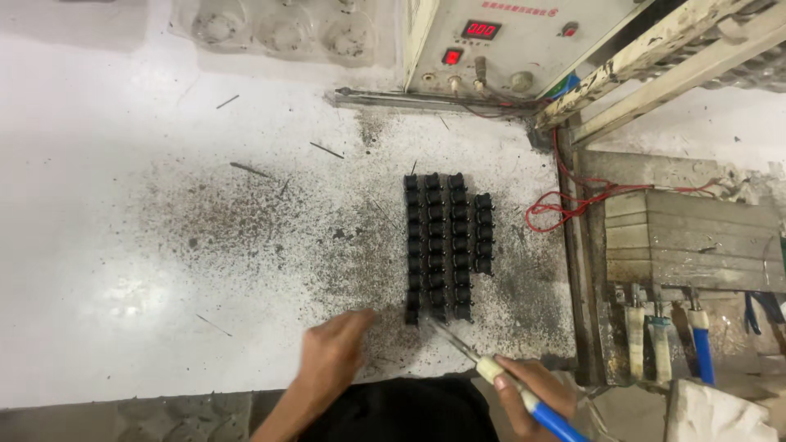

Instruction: The person solders black coil components arranged in rows on a workbench, holding each component steady with one hand while applying a heated soldering iron with the other. They occasionally reach to the side to place the iron or pick up solder, working through the rows of components one at a time.

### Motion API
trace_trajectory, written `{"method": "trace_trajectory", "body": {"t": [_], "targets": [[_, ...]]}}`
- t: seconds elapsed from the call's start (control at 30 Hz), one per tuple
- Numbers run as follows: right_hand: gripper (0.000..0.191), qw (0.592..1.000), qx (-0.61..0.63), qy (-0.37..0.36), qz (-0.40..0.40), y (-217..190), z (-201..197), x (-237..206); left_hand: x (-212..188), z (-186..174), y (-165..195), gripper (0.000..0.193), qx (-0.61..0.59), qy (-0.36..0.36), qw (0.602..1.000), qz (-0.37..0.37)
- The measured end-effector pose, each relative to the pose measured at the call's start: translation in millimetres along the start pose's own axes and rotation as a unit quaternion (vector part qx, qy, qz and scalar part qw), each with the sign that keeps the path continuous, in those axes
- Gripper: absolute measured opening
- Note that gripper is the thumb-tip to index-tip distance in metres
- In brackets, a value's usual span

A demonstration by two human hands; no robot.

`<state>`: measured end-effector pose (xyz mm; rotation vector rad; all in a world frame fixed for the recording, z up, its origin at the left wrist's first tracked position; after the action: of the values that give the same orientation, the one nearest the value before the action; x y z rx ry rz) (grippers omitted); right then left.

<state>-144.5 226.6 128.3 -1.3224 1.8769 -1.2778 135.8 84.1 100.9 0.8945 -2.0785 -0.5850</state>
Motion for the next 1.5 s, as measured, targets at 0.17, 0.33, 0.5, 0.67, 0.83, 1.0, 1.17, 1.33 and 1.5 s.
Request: {"method": "trace_trajectory", "body": {"t": [0.17,0.33,0.5,0.67,0.83,1.0,1.17,1.33,1.5], "targets": [[0.036,0.986,0.039,0.048,0.158,49,5,-7,23,-115,27,0.016,0.134,0.256,0.956,0.054],[0.041,0.979,0.095,0.052,0.175,61,13,-7,57,-76,34,0.013,0.150,0.204,0.963,0.090],[0.043,0.973,0.125,0.088,0.171,70,9,-6,33,-27,-5,0.021,0.125,0.146,0.979,0.065],[0.045,0.963,0.127,0.094,0.220,71,16,2,30,55,-20,0.025,0.081,-0.035,0.996,0.016],[0.042,0.979,0.033,0.084,0.181,40,14,12,28,52,-10,0.033,0.027,-0.029,0.999,0.031],[0.034,0.991,-0.006,0.037,0.127,22,14,11,36,37,-29,0.044,0.016,-0.056,0.998,-0.017],[0.033,0.996,-0.044,0.010,0.081,19,13,10,30,58,-26,0.033,-0.006,-0.073,0.997,-0.025],[0.034,0.998,-0.027,-0.004,0.058,19,19,9,18,75,-21,0.026,-0.019,-0.070,0.997,-0.025],[0.034,0.998,-0.039,-0.024,0.044,8,26,19,20,81,-27,0.025,-0.005,-0.093,0.996,-0.006]]}}
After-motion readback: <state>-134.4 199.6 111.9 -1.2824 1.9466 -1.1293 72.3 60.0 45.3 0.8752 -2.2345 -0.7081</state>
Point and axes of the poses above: each hand's wrist, its own x-axis towards the middle knuckle, its own z-axis out of the palm, y = z × x, the point moved 5 cm from there along x, towards the middle knuckle, and after that the axes turned 6 degrees about z, right-handed, at the moved point
